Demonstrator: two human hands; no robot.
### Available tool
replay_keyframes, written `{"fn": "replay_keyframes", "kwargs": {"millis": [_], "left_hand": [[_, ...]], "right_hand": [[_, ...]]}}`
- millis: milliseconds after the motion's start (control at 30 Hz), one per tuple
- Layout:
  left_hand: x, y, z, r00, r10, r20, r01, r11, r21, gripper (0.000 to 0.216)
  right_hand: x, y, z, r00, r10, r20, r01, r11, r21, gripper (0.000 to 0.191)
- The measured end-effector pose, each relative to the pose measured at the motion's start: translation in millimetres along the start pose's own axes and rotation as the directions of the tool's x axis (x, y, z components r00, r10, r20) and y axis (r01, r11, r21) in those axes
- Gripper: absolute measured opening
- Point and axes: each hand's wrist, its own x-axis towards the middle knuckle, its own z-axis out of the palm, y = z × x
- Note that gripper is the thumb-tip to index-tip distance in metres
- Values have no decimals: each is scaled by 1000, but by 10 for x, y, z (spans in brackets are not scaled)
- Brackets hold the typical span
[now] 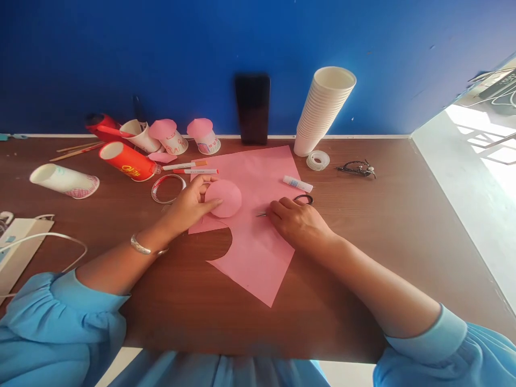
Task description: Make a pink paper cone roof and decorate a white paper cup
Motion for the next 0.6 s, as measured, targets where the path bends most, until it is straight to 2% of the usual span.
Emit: {"fn": "replay_keyframes", "kwargs": {"millis": [67, 167, 233, 333, 400, 467, 567, 600], "left_hand": [[7, -15, 2, 1000, 9, 0, -9, 996, 88, 52], [22, -63, 19, 999, -2, 32, 0, 998, 60, 50], [27, -93, 33, 999, 18, 39, -20, 999, 40, 42], [-1, -107, 44, 994, 103, -26, -96, 975, 199, 39], [-44, -94, 39, 971, 227, -79, -177, 900, 399, 50], [-94, -74, 30, 930, 361, -70, -255, 771, 583, 61], [-154, -49, 30, 879, 477, -4, -322, 599, 734, 53], [-171, -42, 36, 866, 500, 19, -339, 558, 757, 45]], "right_hand": [[14, 58, -12, 998, 48, -49, -46, 998, 44, 34], [20, 246, -37, 953, 277, -119, -272, 961, 60, 26], [41, 403, -38, 910, 407, -75, -408, 913, 3, 28], [107, 574, 4, 885, 463, 53, -463, 886, -14, 26], [152, 605, 39, 882, 467, 62, -467, 884, -13, 27], [184, 571, 49, 868, 497, -13, -496, 868, 31, 30], [217, 441, -17, 814, 567, -125, -505, 798, 329, 31], [233, 386, -56, 805, 585, -101, -478, 740, 473, 32]]}}
